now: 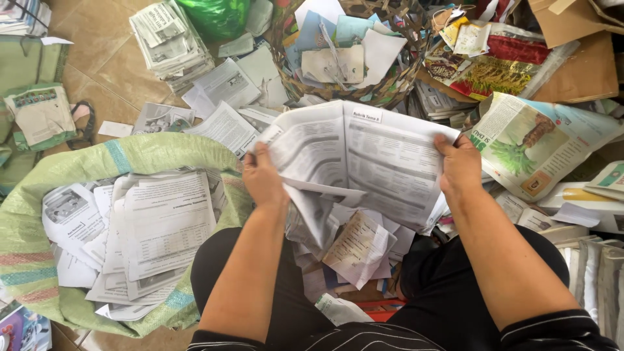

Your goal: The person sorts through a pile of waste paper, documents, and booklets by hand, flipping through them and placing them into a sack for recycling.

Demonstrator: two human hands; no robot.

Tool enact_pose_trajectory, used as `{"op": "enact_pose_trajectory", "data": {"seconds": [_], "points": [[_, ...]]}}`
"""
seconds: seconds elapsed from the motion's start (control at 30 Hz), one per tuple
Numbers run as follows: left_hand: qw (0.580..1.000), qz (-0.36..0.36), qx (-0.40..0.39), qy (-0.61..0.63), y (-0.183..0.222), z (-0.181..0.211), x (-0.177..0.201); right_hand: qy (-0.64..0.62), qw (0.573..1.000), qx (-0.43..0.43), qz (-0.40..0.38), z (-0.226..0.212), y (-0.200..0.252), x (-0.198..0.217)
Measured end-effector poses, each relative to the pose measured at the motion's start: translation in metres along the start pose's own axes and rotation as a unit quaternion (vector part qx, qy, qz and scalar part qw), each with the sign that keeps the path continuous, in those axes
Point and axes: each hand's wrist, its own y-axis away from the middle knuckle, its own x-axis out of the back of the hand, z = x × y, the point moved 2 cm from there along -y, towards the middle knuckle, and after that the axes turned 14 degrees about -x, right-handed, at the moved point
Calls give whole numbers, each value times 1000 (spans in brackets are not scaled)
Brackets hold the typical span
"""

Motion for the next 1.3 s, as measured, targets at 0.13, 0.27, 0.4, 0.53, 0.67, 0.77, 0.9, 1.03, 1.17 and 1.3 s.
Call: {"op": "enact_pose_trajectory", "data": {"seconds": [0.13, 0.27, 0.4, 0.53, 0.67, 0.77, 0.9, 1.03, 1.17, 1.3], "points": [[995, 79, 47, -24, -38, 49, 15, -54, 985, -67, 152, 0, -33, 60], [989, 136, 43, 37, -57, 73, 28, 120, 963, -4, 240, -47, -48, 103], [992, 90, -57, 66, -57, 70, 33, 12, 963, 143, 226, -61, -47, 143], [992, 38, -114, 23, -30, 46, 16, -75, 952, 227, 194, -58, -34, 110], [975, -100, -120, -159, 19, 43, -12, 192, 946, 235, 112, -32, 29, -12], [958, -176, -123, -193, 45, 42, -30, 247, 959, 138, 38, -1, 57, -66], [942, -275, -99, -166, 86, 20, -44, 236, 959, 111, -109, 41, 89, -102], [904, -363, -146, -174, 114, 50, -65, 267, 954, 87, -104, 54, 98, -108], [899, -372, -92, -211, 119, 46, -64, 234, 967, 36, -92, 68, 84, -95], [881, -382, -129, -245, 117, 45, -61, 165, 979, 47, -108, 59, 72, -89]]}}
